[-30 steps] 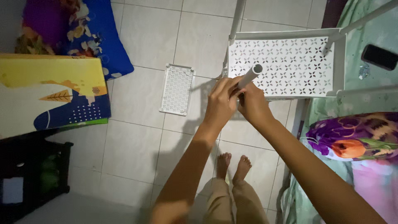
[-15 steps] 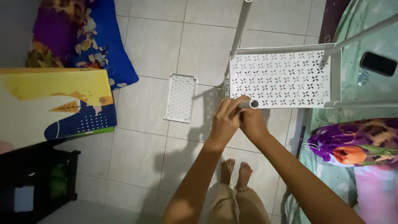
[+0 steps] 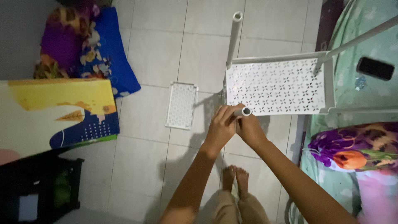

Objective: The person assembles a white plastic three-tier storage rack by inserting vertical poles into the corners of perforated shelves and securing them with small plastic connectors. The person then places the completed rack against a wall.

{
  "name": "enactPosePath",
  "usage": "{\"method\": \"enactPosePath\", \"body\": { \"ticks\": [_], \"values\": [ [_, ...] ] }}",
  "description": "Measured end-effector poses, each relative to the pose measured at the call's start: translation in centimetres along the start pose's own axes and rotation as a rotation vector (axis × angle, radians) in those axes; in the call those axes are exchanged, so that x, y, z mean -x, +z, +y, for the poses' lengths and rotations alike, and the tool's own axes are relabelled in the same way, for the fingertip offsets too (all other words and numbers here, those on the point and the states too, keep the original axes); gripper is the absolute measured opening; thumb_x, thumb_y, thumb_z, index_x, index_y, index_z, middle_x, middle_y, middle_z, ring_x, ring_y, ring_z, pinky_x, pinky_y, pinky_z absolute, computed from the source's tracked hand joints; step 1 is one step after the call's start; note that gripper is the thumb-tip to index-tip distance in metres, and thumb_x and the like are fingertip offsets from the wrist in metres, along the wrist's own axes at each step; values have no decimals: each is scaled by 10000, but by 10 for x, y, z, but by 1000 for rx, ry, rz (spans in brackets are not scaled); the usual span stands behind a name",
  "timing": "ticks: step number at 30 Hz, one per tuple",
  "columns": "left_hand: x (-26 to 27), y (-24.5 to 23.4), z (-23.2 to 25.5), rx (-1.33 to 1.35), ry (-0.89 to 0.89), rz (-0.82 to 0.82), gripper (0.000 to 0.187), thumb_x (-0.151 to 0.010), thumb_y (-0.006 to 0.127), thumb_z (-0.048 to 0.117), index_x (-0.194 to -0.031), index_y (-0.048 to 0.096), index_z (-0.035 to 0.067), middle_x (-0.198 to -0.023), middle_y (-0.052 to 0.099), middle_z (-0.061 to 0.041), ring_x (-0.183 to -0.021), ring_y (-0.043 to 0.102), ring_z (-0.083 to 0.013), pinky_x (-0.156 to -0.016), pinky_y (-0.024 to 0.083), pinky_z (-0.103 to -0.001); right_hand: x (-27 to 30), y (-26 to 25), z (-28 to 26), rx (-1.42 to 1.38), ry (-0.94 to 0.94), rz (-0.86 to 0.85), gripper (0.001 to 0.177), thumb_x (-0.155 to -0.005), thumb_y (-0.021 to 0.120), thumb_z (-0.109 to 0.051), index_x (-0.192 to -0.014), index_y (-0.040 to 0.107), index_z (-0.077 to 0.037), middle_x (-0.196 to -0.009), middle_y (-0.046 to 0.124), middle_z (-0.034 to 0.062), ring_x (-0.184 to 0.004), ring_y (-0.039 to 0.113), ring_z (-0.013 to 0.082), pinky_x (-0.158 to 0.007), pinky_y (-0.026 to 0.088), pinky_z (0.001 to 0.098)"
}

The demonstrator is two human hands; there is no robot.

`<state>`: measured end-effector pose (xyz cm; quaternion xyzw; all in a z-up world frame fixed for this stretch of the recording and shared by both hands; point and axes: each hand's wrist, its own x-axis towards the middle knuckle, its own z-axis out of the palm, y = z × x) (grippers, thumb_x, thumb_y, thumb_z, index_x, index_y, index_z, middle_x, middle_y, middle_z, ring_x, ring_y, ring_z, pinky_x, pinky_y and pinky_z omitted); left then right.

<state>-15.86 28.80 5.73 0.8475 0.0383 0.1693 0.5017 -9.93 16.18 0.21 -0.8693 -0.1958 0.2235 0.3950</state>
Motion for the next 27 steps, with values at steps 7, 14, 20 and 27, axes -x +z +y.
{"method": "enactPosePath", "body": {
  "ticks": [7, 14, 20, 27],
  "values": [
    [-40, -5, 29, 136, 245, 148, 266, -778, 712, 47, -1019, 603, 18, -1041, 649, -153, -1029, 613, -310, -843, 525, -418, -22, 5, 12, -464, -295, 20, 348, -801, 767, -112, -1074, 591, 13, -1095, 622, 70, -995, 621, 183, -790, 537, 356],
    [-49, 37, 47, 267, -84, 267, 437, -1031, 630, 171, -626, 533, 39, -513, 440, 6, -471, 384, -82, -530, 311, -280, -37, 53, 44, -1082, -122, -87, 207, -935, 622, -235, -992, 556, -47, -955, 522, 2, -852, 525, 115, -722, 477, 284],
    [-45, 29, 47, 267, -19, 241, 442, -1029, 612, 191, -625, 519, 39, -503, 384, -16, -426, 367, -117, -472, 308, -308, -30, 66, 54, -1077, -74, -65, 276, -1050, 498, -340, -921, 526, -98, -835, 436, -57, -730, 443, 57, -663, 425, 223],
    [-49, 32, 35, 312, -28, 205, 465, -1036, 588, 168, -601, 477, 46, -485, 409, -15, -411, 377, -124, -462, 301, -317, -33, 81, 82, -907, -63, 29, 235, -1063, 493, -225, -891, 517, -65, -835, 442, -49, -720, 430, 65, -639, 411, 235]
  ]
}}
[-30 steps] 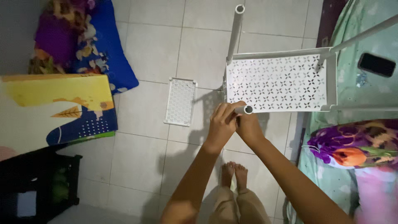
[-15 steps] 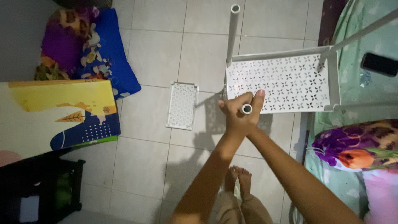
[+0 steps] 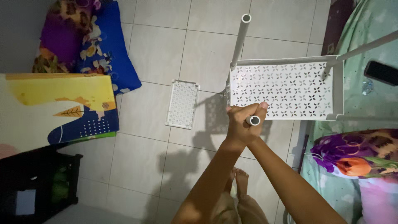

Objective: The person assembles a white plastic three-tier storage rack by inserting vertical poles into the corners of perforated shelves and securing them with small plastic connectors. The person then places the completed rack against a wall.

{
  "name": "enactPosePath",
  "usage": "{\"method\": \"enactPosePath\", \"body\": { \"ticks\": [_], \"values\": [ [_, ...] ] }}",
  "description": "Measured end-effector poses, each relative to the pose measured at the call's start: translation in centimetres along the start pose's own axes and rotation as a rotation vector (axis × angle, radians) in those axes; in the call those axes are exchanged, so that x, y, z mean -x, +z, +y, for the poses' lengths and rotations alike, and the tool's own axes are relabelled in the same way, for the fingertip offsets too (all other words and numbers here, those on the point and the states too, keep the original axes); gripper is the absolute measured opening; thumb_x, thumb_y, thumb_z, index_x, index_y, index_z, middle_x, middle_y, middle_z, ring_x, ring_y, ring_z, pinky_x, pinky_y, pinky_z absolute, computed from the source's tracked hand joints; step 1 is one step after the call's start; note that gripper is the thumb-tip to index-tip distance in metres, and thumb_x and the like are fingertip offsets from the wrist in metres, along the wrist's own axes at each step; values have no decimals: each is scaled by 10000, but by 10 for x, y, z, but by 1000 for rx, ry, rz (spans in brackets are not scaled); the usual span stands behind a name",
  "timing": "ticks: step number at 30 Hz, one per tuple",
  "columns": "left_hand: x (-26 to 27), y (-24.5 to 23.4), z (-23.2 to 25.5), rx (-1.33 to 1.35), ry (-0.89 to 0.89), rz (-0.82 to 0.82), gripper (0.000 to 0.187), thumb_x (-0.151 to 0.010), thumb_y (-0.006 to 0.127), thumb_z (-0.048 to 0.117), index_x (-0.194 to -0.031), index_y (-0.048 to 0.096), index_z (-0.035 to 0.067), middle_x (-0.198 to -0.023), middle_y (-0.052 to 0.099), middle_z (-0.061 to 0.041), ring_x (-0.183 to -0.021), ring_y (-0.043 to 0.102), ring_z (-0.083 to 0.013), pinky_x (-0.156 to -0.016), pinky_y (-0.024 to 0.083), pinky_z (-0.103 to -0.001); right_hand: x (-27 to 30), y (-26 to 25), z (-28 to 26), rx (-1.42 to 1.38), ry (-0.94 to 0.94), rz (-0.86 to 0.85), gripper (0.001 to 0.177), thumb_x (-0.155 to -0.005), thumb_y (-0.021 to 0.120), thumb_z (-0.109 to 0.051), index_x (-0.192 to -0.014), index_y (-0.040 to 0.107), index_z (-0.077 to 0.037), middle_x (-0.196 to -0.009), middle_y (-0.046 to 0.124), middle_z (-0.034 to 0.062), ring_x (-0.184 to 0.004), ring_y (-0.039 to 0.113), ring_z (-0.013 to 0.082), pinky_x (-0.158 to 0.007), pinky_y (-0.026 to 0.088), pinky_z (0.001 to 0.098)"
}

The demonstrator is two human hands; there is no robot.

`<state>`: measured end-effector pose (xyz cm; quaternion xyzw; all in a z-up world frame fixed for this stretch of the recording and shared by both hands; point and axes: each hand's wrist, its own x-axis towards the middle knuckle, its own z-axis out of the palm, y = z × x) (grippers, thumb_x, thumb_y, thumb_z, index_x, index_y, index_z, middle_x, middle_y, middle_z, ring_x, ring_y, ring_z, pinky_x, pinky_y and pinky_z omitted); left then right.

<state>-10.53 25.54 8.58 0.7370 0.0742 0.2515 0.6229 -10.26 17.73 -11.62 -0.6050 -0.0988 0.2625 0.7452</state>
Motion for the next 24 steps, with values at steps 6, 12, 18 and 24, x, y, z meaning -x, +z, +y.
{"method": "enactPosePath", "body": {
  "ticks": [6, 12, 18, 24],
  "values": [
    [-1, -1, 5, -25, 46, 31, 439, -1039, 600, 147, -642, 469, 13, -535, 372, -44, -448, 358, -135, -478, 315, -318, -24, 2, 8, -622, 57, -165, 293, -1043, 504, -319, -832, 423, -132, -825, 404, -79, -704, 392, 62, -655, 390, 234],
    [-1, 2, 2, 40, -21, 27, 408, -993, 601, 140, -615, 499, 27, -495, 438, -30, -422, 391, -110, -440, 312, -321, -25, 11, 3, -636, -147, 79, 520, -907, 488, -598, -660, 401, -149, -676, 483, -27, -624, 456, 102, -768, 516, 274],
    [1, 2, 4, 7, -26, 56, 434, -989, 613, 129, -608, 445, 9, -490, 368, -39, -438, 326, -122, -449, 281, -335, -38, 14, -2, -2594, 318, -669, 307, -989, 668, -332, -892, 641, -42, -684, 503, -28, -603, 438, 86, -646, 422, 330],
    [-1, 0, 4, 40, -71, 15, 423, -981, 591, 135, -590, 479, 20, -471, 441, -46, -415, 390, -122, -427, 307, -335, -42, 15, -2, -1846, 78, -27, 333, -995, 659, -256, -1215, 661, -7, -804, 600, -73, -701, 553, 37, -713, 496, 221]
  ]
}}
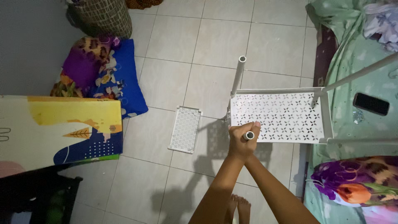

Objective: The person assembles a white plastic three-tier storage rack by inserting vertical poles into the corners of perforated shelves and securing them with small plastic connectors. The person then places the completed rack against a wall.

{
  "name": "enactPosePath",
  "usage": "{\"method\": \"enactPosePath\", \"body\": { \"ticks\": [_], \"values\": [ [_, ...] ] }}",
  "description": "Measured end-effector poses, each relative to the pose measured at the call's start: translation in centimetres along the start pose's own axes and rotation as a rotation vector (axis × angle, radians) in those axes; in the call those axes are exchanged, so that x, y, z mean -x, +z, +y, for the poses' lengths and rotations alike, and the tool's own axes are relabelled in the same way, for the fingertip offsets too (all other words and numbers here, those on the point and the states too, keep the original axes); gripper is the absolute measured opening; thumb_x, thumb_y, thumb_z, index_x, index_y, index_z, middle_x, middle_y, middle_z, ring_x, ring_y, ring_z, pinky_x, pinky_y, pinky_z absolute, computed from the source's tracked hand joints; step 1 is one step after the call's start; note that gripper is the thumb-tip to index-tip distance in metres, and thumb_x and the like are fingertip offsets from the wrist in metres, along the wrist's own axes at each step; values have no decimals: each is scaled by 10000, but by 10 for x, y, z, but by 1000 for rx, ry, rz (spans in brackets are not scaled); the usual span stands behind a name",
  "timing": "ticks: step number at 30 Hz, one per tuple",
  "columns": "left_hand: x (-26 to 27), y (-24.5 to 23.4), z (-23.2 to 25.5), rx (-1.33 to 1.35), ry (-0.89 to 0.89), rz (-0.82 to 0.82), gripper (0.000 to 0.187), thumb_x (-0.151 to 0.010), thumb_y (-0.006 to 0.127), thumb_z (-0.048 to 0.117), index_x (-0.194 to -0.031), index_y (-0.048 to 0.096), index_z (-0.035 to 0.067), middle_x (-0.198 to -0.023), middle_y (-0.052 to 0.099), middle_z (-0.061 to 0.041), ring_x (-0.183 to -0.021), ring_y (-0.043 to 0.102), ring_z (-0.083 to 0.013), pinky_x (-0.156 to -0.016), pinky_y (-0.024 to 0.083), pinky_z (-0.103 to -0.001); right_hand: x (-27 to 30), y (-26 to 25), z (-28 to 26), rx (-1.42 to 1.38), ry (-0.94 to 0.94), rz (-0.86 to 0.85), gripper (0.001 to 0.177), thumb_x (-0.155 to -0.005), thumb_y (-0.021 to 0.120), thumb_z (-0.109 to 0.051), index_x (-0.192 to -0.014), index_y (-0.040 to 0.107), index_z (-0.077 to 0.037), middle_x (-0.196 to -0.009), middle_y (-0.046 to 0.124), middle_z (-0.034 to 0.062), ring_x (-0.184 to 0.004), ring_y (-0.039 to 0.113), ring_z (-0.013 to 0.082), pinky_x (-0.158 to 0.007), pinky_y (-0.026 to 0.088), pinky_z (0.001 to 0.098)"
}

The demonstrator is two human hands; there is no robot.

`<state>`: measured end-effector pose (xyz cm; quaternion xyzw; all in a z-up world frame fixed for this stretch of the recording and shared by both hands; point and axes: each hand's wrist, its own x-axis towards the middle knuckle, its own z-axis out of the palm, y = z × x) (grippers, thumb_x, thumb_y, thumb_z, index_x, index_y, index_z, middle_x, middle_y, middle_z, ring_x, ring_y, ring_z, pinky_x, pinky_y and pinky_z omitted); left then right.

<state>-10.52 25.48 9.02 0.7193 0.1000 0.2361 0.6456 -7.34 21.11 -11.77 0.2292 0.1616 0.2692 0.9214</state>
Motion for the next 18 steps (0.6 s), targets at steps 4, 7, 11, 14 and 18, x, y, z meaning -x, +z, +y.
{"method": "enactPosePath", "body": {
  "ticks": [4, 7, 11, 14, 18],
  "values": [
    [-2, 2, -3, -38, 64, 18, 433, -983, 609, 132, -611, 429, 5, -496, 410, -61, -434, 363, -132, -462, 321, -343, -5, -5, -8, -438, 72, -28, 241, -996, 657, -213, -1120, 650, -7, -868, 604, -64, -755, 560, 48, -731, 478, 225],
    [1, 1, -4, -41, 31, 4, 443, -987, 608, 129, -603, 422, 9, -487, 395, -59, -426, 343, -143, -454, 309, -346, -3, -10, -8, -335, 198, -222, 207, -1004, 669, -220, -846, 594, -110, -691, 491, -80, -620, 453, 54, -621, 424, 225],
    [1, 2, -5, 8, 11, 0, 430, -991, 608, 132, -617, 434, 10, -495, 411, -59, -434, 364, -144, -458, 311, -343, 7, -5, -3, -531, 229, -185, 431, -965, 698, -158, -627, 431, -183, -625, 418, -84, -565, 378, 50, -540, 334, 228],
    [1, 2, -6, 11, 16, 0, 428, -991, 606, 134, -620, 433, 11, -498, 409, -57, -436, 368, -134, -458, 309, -337, 12, 1, 0, -880, 251, -124, 472, -932, 710, -127, -583, 401, -204, -598, 403, -93, -543, 359, 42, -505, 305, 218],
    [3, 3, -7, 14, 16, 15, 438, -993, 617, 124, -629, 406, 2, -504, 375, -52, -451, 328, -127, -467, 291, -336, 11, -2, -1, -762, 282, -145, 548, -933, 732, -147, -551, 342, -191, -559, 378, -86, -516, 328, 48, -489, 259, 219]
  ]
}}
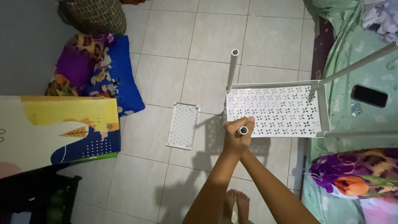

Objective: The person assembles a white plastic three-tier storage rack by inserting vertical poles into the corners of perforated shelves and securing them with small plastic connectors. The person then places the completed rack against a wall.

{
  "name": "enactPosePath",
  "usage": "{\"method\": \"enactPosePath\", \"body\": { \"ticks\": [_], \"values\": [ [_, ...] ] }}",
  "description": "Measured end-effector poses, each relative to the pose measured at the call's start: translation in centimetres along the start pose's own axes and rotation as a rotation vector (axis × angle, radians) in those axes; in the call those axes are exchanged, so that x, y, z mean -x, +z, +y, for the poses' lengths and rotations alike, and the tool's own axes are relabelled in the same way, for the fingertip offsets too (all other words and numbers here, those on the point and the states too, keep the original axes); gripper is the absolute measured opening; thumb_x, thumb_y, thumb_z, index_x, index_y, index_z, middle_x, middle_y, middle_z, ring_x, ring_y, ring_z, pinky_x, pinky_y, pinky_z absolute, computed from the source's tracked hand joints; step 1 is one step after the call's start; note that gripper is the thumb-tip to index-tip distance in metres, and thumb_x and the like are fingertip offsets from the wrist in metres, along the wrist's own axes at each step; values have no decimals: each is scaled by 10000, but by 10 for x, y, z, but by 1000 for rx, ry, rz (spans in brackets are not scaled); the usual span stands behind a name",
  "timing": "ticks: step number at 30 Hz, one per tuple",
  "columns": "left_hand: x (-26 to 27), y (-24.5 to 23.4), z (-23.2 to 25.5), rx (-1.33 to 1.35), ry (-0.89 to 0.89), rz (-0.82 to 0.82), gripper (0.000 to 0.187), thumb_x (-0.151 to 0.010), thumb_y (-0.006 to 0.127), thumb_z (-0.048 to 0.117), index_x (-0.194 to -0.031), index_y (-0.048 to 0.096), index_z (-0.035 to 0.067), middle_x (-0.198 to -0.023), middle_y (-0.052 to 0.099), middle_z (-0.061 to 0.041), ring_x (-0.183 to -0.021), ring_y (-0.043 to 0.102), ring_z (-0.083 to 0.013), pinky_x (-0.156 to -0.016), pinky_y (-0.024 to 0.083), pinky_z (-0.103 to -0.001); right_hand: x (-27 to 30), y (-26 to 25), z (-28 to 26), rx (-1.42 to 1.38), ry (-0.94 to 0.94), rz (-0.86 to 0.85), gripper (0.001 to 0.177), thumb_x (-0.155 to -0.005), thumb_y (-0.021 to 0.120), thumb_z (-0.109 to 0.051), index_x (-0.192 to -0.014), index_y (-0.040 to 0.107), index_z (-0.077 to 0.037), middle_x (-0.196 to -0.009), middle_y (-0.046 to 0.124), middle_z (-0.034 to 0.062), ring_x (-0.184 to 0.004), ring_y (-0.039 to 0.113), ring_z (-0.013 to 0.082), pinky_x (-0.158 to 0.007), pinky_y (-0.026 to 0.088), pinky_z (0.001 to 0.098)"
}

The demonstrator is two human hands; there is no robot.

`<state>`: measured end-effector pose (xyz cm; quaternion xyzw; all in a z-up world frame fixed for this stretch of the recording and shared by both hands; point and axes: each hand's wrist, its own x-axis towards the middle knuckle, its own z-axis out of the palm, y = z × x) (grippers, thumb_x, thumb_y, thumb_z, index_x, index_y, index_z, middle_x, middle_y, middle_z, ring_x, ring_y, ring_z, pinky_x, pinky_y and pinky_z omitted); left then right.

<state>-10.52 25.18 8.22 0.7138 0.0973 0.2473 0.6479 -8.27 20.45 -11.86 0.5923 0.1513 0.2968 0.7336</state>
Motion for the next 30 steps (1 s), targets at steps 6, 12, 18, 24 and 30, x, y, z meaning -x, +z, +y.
{"method": "enactPosePath", "body": {
  "ticks": [6, 12, 18, 24, 30],
  "values": [
    [-3, 1, -1, 11, 11, 0, 434, -975, 601, 119, -603, 401, 18, -490, 425, -39, -429, 370, -112, -439, 299, -330, 0, -1, -6, 493, -92, 42, 509, -970, 701, -200, -622, 331, -211, -610, 333, -112, -542, 305, 29, -492, 270, 213],
    [-2, 1, 0, 4, 27, 20, 427, -975, 614, 94, -622, 389, 12, -502, 376, -33, -449, 321, -108, -452, 273, -328, 5, 1, -2, 282, -18, -24, 549, -1005, 693, -177, -606, 316, -175, -583, 322, -76, -531, 287, 54, -500, 251, 224],
    [-4, 2, -3, -26, 17, 9, 440, -962, 605, 97, -582, 394, 27, -466, 379, -27, -411, 331, -112, -422, 268, -323, 5, 6, -51, 674, -328, 16, 202, -988, 584, -99, -803, 542, -168, -696, 481, -118, -580, 426, 15, -544, 403, 172],
    [-1, 2, -4, -33, 46, 22, 436, -973, 612, 93, -616, 374, 17, -495, 345, -29, -436, 310, -106, -449, 278, -322, 17, 0, -75, 384, -211, -42, 249, -1019, 575, -182, -779, 542, -123, -739, 509, -73, -643, 466, 29, -609, 429, 172],
    [-3, 1, -8, -14, 33, 1, 425, -958, 603, 89, -586, 406, 22, -480, 399, -26, -415, 370, -92, -429, 291, -315, 19, -5, -68, 1509, -427, 61, 333, -1067, 490, -233, -744, 444, -164, -710, 354, -79, -643, 374, 63, -591, 341, 215]
  ]
}}
